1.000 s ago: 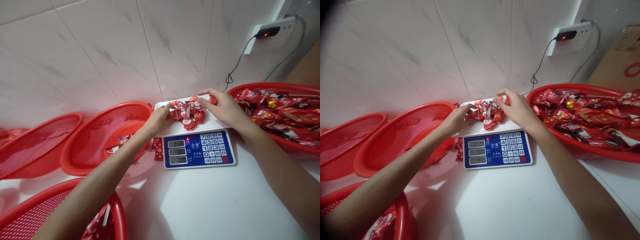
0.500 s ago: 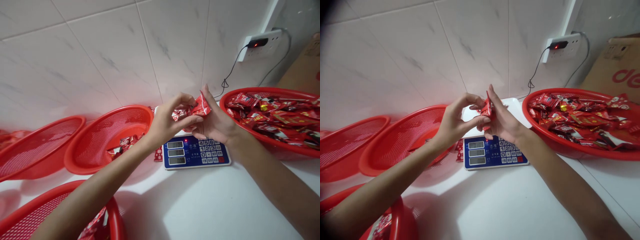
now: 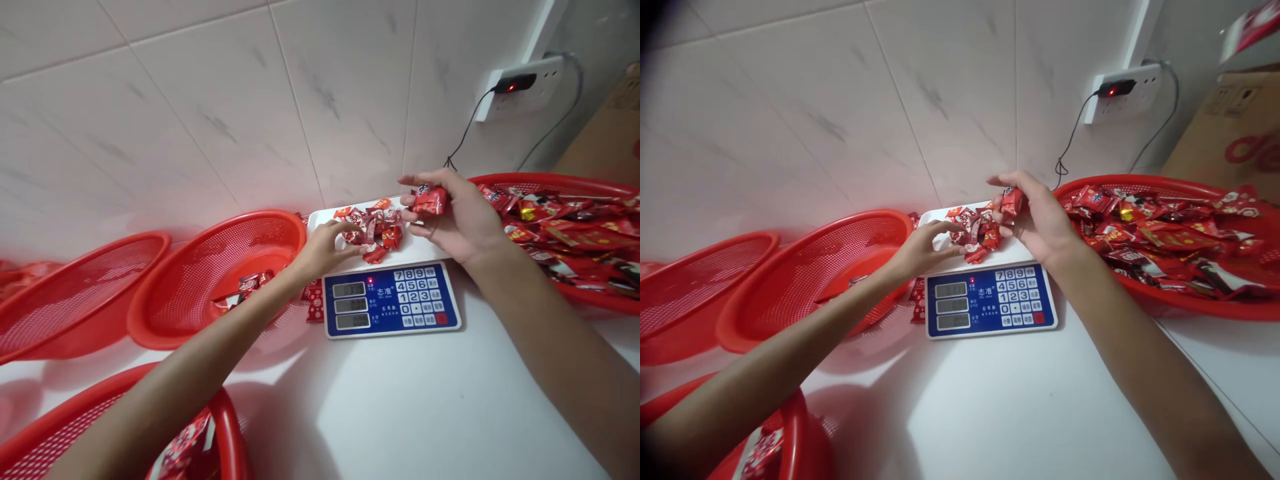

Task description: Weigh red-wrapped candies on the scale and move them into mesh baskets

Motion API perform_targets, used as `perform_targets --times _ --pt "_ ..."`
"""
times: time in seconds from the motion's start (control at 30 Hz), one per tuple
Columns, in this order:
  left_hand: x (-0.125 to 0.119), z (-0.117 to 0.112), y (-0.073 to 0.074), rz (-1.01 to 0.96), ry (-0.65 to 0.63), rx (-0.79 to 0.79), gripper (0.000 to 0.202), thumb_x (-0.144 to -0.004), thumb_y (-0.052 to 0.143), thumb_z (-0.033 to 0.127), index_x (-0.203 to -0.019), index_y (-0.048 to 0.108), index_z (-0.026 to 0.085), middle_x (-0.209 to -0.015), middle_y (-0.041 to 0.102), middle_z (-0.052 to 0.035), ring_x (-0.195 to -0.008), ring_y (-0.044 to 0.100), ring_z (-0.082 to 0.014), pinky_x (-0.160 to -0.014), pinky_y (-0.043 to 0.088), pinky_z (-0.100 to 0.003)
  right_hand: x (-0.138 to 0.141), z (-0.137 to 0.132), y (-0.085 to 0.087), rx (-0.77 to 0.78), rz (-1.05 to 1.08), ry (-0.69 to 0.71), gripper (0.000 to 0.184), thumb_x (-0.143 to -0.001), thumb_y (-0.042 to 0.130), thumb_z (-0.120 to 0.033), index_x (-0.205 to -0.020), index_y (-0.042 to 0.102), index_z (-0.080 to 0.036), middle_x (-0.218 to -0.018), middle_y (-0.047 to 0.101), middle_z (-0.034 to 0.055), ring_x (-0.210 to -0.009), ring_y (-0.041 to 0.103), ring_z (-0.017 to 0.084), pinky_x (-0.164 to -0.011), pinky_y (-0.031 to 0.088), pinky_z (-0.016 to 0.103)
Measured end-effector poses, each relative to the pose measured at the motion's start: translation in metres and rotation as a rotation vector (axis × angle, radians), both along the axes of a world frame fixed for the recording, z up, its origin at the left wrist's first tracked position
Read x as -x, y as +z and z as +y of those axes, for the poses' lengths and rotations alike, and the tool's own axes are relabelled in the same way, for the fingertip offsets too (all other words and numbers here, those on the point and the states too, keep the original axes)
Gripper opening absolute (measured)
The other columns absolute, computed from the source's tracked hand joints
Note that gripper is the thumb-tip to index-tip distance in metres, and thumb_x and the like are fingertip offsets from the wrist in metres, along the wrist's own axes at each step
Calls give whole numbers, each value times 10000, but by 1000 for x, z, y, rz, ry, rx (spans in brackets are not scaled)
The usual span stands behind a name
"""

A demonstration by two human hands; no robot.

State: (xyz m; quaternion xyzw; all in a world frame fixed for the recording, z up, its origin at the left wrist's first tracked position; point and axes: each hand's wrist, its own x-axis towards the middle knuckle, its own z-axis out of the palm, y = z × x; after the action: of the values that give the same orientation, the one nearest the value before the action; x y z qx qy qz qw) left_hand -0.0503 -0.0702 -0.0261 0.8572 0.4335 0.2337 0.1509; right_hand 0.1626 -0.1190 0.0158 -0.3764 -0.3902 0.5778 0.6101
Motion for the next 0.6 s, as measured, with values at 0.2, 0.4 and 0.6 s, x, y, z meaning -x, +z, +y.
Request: perform_targets --times 0.2,0.4,0.6 --pt "6 6 -3 -32 59 -63 232 -922 691 262 -1153 710 243 -1223 739 -68 -1165 661 -252 -1029 517 -416 0 -5 4 -47 -66 7 225 -781 702 -362 -919 642 -194 -744 468 4 -570 385 94 -437 266 251" --pt "13 15 -12 -58 97 -110 249 -937 556 184 -1137 697 228 -1189 734 -116 -1129 675 -265 -989 529 -460 -4 -2 -1 -79 -113 62 266 -804 719 -440 -938 633 -226 -733 474 6 -575 413 114 -452 306 272" --pt "12 13 -9 -40 93 -98 247 -943 594 193 -1166 692 231 -1210 727 -115 -1148 665 -261 -1005 510 -452 -6 0 -2 -85 -138 81 296 -809 732 -471 -943 619 -233 -722 474 2 -574 432 119 -463 327 281"
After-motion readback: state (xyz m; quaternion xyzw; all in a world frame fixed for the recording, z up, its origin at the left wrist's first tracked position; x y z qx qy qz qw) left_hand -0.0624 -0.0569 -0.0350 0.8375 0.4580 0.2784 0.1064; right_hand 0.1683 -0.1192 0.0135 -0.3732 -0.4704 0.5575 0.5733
